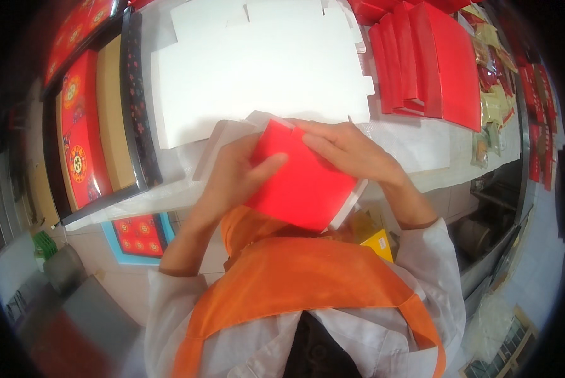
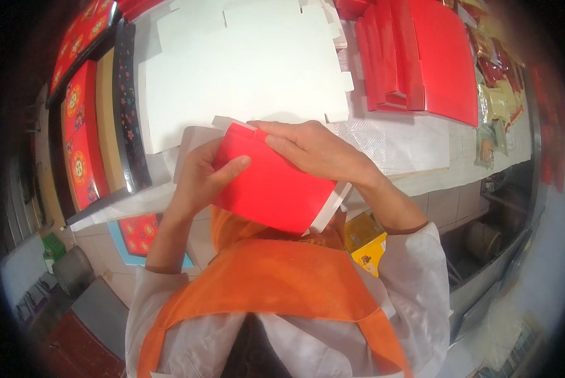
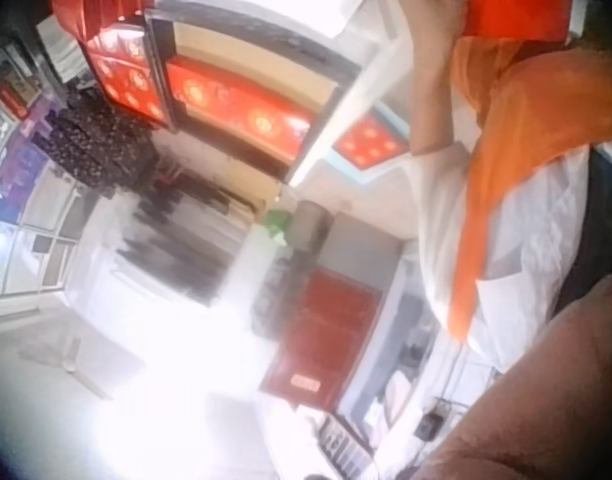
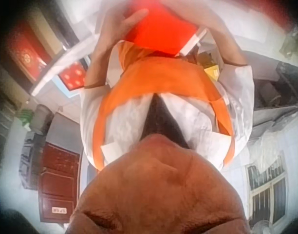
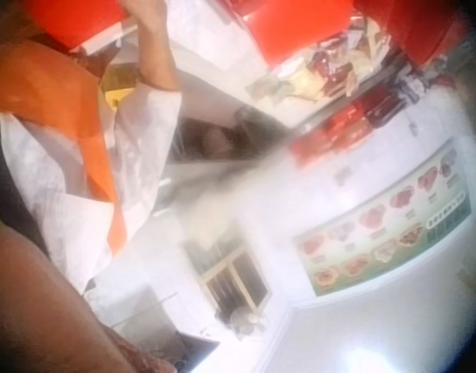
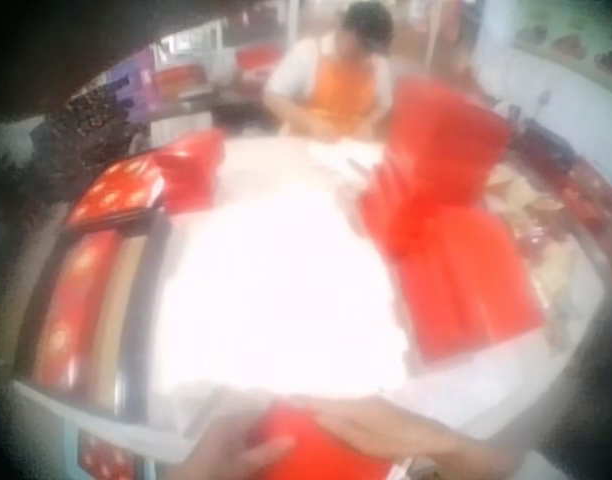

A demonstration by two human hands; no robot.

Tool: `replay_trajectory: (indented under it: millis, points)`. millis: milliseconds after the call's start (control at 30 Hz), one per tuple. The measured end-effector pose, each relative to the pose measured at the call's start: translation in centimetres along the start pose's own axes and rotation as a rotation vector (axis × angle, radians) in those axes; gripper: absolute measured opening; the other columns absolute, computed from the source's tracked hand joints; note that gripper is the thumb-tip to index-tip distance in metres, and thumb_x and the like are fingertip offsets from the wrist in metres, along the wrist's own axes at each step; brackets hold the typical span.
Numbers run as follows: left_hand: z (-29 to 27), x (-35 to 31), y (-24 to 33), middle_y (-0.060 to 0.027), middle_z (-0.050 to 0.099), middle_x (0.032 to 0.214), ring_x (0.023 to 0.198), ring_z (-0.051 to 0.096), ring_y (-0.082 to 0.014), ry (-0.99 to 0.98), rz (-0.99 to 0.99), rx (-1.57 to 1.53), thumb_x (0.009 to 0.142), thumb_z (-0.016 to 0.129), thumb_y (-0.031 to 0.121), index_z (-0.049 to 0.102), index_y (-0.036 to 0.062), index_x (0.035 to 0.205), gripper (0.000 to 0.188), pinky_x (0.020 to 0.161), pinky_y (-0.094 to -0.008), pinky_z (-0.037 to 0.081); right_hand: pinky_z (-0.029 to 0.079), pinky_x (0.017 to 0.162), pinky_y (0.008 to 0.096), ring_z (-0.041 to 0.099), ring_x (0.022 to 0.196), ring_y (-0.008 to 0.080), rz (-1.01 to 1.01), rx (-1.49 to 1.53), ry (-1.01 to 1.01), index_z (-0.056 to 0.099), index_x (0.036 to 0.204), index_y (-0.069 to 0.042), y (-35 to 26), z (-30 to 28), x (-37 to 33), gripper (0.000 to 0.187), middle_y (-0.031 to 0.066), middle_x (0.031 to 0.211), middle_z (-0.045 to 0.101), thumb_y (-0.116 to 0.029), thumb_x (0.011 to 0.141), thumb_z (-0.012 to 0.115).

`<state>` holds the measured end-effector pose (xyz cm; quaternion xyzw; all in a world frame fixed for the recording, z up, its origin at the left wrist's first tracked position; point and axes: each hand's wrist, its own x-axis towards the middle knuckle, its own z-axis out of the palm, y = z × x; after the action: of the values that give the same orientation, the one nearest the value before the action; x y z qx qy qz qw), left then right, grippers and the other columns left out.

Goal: The person assembles small red boxes by hand. They repeatedly pick up a flat white cardboard piece, fold it into a box shape, and insert a red rectangular insert into the center. The completed boxes are stacked on the table to the right.

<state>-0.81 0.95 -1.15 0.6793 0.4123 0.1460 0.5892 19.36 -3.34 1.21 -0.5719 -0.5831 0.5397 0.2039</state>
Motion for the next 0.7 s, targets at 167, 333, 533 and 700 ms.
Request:
replay_trajectory:
  millis: [167, 333, 533, 700]
  points:
    - [-0.2, 0.1, 0.6, -0.0138, 0.062, 0.080, 0.071, 0.060, -0.0203, 0.017, 0.007, 0.019, 0.078, 0.060, 0.018, 0.057, -0.0039, 0.097, 0.030, 0.066, -0.0287, 0.046, 0.045, 0.077, 0.0335, 0.059, 0.085, 0.0290, -0.020, -0.013, -0.035, 0.046, 0.122, -0.010, -0.1, -0.1, 0.2, 0.038, 0.0181, 0.098, 0.060, -0.024, 0.089, 0.035]
    - [0.1, 0.3, 0.4, -0.0147, 0.062, 0.081, 0.072, 0.060, -0.0210, 0.028, 0.012, 0.041, 0.077, 0.060, 0.018, 0.057, -0.0040, 0.098, 0.031, 0.066, -0.0290, 0.046, 0.043, 0.082, 0.0336, 0.057, 0.093, 0.0285, 0.007, 0.071, -0.025, 0.045, 0.123, -0.008, 0.2, 0.3, 0.0, 0.039, 0.0169, 0.105, 0.058, -0.026, 0.090, 0.033]
    - [0.6, 0.2, -0.1, -0.0150, 0.062, 0.082, 0.073, 0.060, -0.0208, 0.040, 0.004, -0.013, 0.077, 0.061, 0.019, 0.057, -0.0040, 0.098, 0.031, 0.066, -0.0286, 0.047, 0.041, 0.085, 0.0330, 0.055, 0.098, 0.0286, 0.040, 0.102, 0.003, 0.041, 0.125, -0.007, 0.2, 1.0, -0.6, 0.041, 0.0174, 0.109, 0.056, -0.028, 0.091, 0.033]
    - [0.6, 0.1, 0.0, -0.0137, 0.062, 0.082, 0.073, 0.060, -0.0186, 0.016, 0.002, -0.074, 0.078, 0.060, 0.019, 0.057, -0.0037, 0.098, 0.030, 0.066, -0.0275, 0.047, 0.041, 0.087, 0.0330, 0.053, 0.101, 0.0298, 0.022, 0.097, 0.005, 0.039, 0.127, -0.006, 0.2, 1.1, -1.2, 0.040, 0.0180, 0.113, 0.054, -0.024, 0.091, 0.036]
